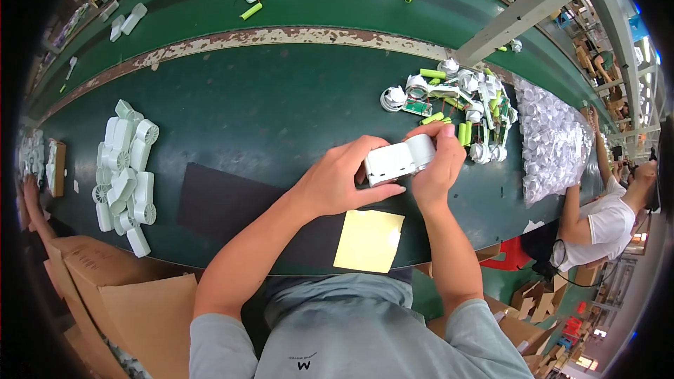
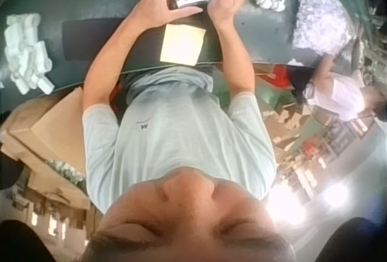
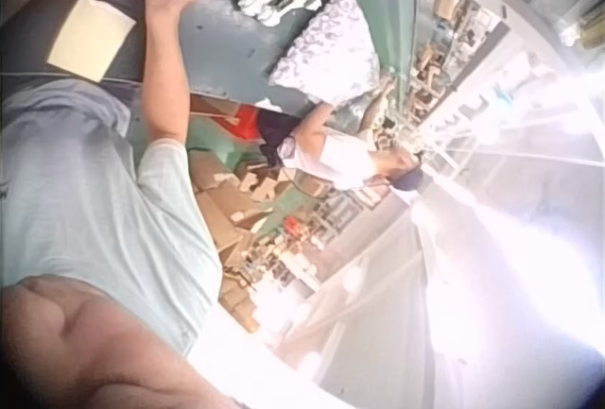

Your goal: The person assembles small handheld fans by connecting plastic fan components and applying stickers by hand.

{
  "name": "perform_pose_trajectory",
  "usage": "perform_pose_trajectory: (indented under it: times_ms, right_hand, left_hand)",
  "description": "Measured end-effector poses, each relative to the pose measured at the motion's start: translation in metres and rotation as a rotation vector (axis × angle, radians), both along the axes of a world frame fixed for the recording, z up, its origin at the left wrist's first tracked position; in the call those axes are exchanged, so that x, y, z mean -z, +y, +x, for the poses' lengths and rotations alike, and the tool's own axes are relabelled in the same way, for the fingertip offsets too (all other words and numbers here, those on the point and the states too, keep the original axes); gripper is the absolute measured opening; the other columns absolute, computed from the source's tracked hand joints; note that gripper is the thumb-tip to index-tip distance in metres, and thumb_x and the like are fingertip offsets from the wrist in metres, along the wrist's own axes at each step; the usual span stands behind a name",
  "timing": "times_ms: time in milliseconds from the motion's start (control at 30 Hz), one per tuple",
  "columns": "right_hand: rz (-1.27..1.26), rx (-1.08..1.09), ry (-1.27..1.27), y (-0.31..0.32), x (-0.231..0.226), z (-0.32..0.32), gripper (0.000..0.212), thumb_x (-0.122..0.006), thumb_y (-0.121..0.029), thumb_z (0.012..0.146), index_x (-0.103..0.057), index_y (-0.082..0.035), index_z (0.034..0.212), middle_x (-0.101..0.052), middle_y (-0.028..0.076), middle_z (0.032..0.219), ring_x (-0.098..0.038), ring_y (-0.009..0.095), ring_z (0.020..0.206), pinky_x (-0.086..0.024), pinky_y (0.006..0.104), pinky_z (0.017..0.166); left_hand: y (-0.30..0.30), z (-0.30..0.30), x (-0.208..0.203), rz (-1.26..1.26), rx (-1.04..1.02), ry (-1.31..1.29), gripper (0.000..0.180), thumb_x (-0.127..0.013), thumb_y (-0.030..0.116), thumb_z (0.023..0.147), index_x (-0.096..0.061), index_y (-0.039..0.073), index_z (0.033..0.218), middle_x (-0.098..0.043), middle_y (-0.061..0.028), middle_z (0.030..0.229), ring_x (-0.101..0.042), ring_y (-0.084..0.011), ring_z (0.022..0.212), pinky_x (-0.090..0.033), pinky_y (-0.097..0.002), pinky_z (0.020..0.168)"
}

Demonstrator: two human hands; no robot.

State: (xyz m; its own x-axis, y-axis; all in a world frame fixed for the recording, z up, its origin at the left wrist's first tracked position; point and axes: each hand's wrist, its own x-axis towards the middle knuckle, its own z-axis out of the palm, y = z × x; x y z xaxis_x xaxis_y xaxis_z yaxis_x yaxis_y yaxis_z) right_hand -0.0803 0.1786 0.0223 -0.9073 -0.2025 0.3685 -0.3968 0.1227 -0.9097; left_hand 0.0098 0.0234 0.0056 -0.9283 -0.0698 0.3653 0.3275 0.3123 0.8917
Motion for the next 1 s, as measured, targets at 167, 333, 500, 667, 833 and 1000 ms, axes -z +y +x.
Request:
perform_pose_trajectory:
  times_ms: [167,333,500,667,833,1000]
  right_hand:
    - [-0.031,-0.006,-0.084,0.0,0.002,0.003,0.062,-0.031,-0.034,0.11,-0.069,0.003,0.078,-0.062,0.007,0.064,-0.054,0.014,0.058,-0.039,0.0301,0.057]
    - [-0.047,0.0,-0.078,-0.003,0.003,0.007,0.062,-0.031,-0.034,0.11,-0.069,0.003,0.077,-0.061,0.007,0.062,-0.053,0.015,0.056,-0.038,0.0305,0.055]
    - [0.054,-0.04,0.002,0.004,0.007,0.004,0.06,-0.03,-0.034,0.11,-0.065,0.003,0.077,-0.065,0.01,0.07,-0.055,0.014,0.06,-0.042,0.0296,0.058]
    - [0.057,-0.011,0.159,0.0,0.006,0.007,0.055,-0.032,-0.024,0.107,-0.067,0.001,0.075,-0.06,0.012,0.065,-0.053,0.021,0.054,-0.04,0.0344,0.054]
    - [0.045,-0.062,0.198,-0.001,0.004,0.011,0.05,-0.034,-0.02,0.106,-0.065,0.002,0.074,-0.06,0.013,0.066,-0.054,0.023,0.055,-0.041,0.0359,0.054]
    - [0.007,-0.055,0.191,-0.003,0.005,0.012,0.05,-0.034,-0.02,0.105,-0.065,0.002,0.072,-0.06,0.013,0.065,-0.053,0.023,0.054,-0.04,0.0356,0.054]
  left_hand:
    - [-0.004,0.001,-0.001,-0.242,-0.067,-0.066,0.05,-0.09,0.041,0.075,-0.059,0.003,0.085,-0.062,-0.0107,0.071,-0.063,-0.0283,0.061,-0.049,-0.0386,0.056]
    - [-0.004,-0.001,0.003,-0.255,-0.06,0.076,0.048,-0.088,0.039,0.075,-0.053,0.006,0.073,-0.055,-0.0107,0.065,-0.057,-0.0319,0.059,-0.045,-0.0414,0.053]
    - [-0.008,-0.002,0.006,-0.24,-0.019,0.073,0.043,-0.087,0.035,0.077,-0.058,0.004,0.082,-0.058,-0.0123,0.074,-0.06,-0.0327,0.066,-0.047,-0.0412,0.057]
    - [0.002,-0.001,-0.003,-0.041,-0.009,0.043,0.043,-0.087,0.026,0.079,-0.064,0.002,0.106,-0.066,-0.0145,0.089,-0.066,-0.0345,0.076,-0.054,-0.0402,0.066]
    - [-0.001,0.0,-0.002,-0.107,0.032,0.127,0.045,-0.086,0.019,0.079,-0.063,0.001,0.114,-0.069,-0.0156,0.097,-0.069,-0.0355,0.083,-0.056,-0.0408,0.07]
    - [-0.001,0.001,0.001,-0.106,0.018,0.161,0.043,-0.085,0.013,0.076,-0.064,0.0,0.111,-0.068,-0.0136,0.091,-0.069,-0.0296,0.079,-0.055,-0.0367,0.069]
